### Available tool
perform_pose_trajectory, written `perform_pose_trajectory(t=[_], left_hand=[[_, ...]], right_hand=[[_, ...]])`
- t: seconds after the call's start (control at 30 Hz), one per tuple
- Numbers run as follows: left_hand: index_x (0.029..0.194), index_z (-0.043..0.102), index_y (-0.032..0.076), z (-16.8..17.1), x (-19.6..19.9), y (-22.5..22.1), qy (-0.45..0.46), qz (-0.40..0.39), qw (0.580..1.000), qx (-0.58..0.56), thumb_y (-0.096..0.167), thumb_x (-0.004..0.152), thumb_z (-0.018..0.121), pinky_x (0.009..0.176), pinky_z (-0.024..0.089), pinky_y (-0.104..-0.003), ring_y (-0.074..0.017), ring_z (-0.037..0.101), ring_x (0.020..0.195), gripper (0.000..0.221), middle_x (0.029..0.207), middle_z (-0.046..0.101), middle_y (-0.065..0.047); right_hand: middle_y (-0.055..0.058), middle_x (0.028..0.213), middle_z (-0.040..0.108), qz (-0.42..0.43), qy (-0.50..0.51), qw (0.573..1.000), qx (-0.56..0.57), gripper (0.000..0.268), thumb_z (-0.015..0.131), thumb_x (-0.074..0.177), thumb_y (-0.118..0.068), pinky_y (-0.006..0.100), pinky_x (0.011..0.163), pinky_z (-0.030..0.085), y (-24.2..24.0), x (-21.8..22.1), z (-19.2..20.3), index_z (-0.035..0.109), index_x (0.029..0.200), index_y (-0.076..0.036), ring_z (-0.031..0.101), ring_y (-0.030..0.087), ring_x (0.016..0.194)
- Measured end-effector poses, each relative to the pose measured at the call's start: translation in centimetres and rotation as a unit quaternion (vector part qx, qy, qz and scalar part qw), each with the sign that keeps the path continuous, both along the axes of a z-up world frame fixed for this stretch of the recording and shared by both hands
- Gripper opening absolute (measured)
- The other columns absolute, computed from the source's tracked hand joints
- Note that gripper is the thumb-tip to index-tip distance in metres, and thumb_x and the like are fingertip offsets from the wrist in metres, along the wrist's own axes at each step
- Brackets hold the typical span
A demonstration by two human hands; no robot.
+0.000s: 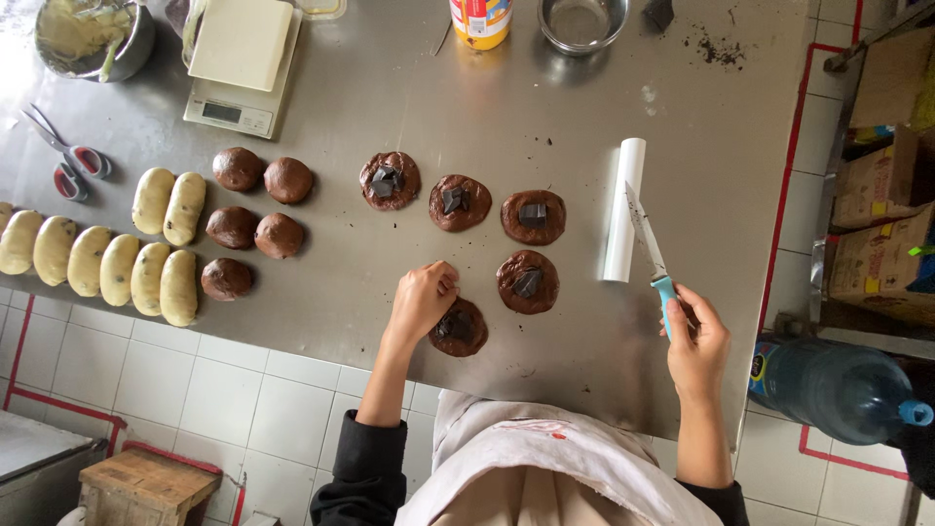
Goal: The person shapes chocolate-filled dough into rounds by hand and uses a knife to score the tops of prepared buns on a stainless steel work surface.
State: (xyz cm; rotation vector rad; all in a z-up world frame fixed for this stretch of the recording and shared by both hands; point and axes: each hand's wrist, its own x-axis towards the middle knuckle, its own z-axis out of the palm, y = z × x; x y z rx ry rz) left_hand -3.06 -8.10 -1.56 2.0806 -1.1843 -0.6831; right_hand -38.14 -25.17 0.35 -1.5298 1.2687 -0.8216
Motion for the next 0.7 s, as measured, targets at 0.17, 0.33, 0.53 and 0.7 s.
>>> perform_pose_trajectory(t=[0.17,0.33,0.53,0.7], left_hand=[[0.096,0.074,0.004,1.5,0.3,1.3,0.105,0.008,0.993,-0.059,0.007,0.081,0.078,0.074,0.060,-0.034,-0.0237,0.074,0.078,0.016,0.086,0.076,-0.010],[0.094,0.080,0.012,3.7,-1.3,4.7,-0.045,-0.009,0.999,-0.004,0.018,0.075,0.088,0.071,0.055,-0.035,-0.0216,0.069,0.074,0.021,0.085,0.076,-0.007],[0.091,0.077,0.009,3.2,-1.9,5.9,-0.045,0.101,0.992,-0.057,0.020,0.073,0.089,0.066,0.054,-0.035,-0.0201,0.066,0.073,0.025,0.082,0.072,-0.007],[0.097,0.075,0.006,2.0,-2.7,6.5,0.032,0.190,0.978,-0.083,0.017,0.087,0.081,0.070,0.056,-0.031,-0.0165,0.070,0.075,0.016,0.085,0.073,-0.005]], right_hand=[[0.003,0.095,0.067,0.001,-0.018,1.000,0.007,0.026,0.064,0.105,-0.010,0.024,0.067,0.051,0.1,-0.2,-0.3,0.068,0.127,0.003,0.059,0.008,0.077],[0.005,0.094,0.068,0.007,0.006,1.000,-0.021,0.026,0.064,0.105,-0.009,0.025,0.066,0.053,-0.2,-1.1,-1.1,0.067,0.126,0.004,0.062,0.008,0.077],[0.012,0.105,0.064,-0.078,0.183,0.951,-0.238,0.026,0.073,0.102,-0.004,0.039,0.080,0.050,-1.6,-2.8,-4.3,0.070,0.128,-0.001,0.063,0.025,0.094],[0.014,0.113,0.061,-0.067,0.314,0.908,-0.268,0.033,0.077,0.098,-0.011,0.048,0.086,0.050,-0.9,-2.1,-6.5,0.067,0.129,-0.007,0.060,0.035,0.108]])
